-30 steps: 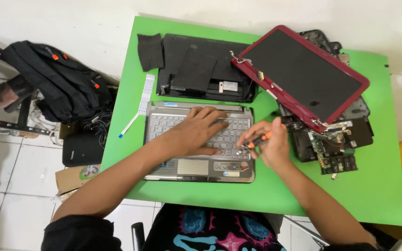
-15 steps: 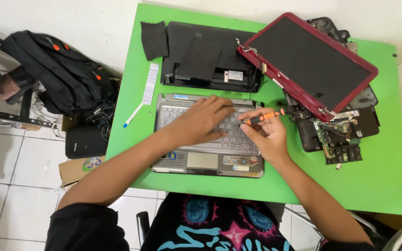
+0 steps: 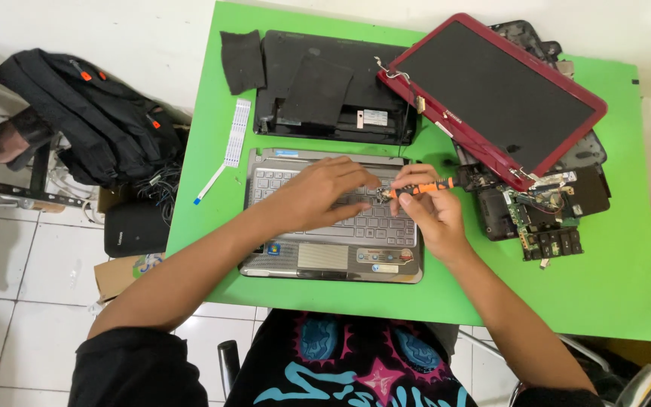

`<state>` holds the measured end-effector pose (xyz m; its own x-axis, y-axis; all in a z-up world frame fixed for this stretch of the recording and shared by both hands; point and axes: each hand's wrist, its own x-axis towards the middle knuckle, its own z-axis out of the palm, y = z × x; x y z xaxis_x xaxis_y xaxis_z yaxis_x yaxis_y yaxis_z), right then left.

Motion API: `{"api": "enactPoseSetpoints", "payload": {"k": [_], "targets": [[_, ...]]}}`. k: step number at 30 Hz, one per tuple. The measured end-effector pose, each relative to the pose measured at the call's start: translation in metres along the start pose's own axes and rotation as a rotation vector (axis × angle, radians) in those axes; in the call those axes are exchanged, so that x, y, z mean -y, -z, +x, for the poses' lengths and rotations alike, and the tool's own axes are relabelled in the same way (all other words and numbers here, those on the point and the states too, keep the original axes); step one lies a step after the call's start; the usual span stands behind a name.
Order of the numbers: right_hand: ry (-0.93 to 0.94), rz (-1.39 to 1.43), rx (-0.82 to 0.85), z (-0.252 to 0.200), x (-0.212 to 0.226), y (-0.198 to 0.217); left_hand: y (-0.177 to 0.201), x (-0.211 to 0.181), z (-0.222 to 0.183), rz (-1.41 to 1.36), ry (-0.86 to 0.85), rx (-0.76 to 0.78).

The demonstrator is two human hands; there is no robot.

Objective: Disassembling and repairing a laptop on a workbench by removing the screen and keyboard

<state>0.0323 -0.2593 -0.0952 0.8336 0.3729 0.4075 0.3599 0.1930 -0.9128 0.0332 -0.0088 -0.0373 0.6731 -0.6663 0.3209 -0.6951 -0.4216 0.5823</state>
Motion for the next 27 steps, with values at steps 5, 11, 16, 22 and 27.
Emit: {"api": "enactPoseSetpoints", "payload": {"k": [5, 11, 16, 22, 27], "targets": [[-0.020, 0.051, 0.003, -0.002, 0.003, -0.001, -0.012, -0.001, -0.002, -0.177, -0.073, -0.183], [-0.054, 0.124, -0.014, 0.000, 0.009, -0.003, -0.018, 0.009, -0.003, -0.251, -0.040, -0.259], [-0.059, 0.126, -0.009, 0.002, 0.018, -0.009, -0.013, -0.002, 0.001, -0.162, -0.063, -0.272], [-0.085, 0.147, -0.049, -0.001, 0.015, -0.010, -0.011, -0.005, -0.001, -0.116, -0.068, -0.301], [-0.100, 0.197, -0.109, -0.004, 0.000, -0.003, -0.009, -0.006, -0.002, -0.009, -0.118, -0.368]]}}
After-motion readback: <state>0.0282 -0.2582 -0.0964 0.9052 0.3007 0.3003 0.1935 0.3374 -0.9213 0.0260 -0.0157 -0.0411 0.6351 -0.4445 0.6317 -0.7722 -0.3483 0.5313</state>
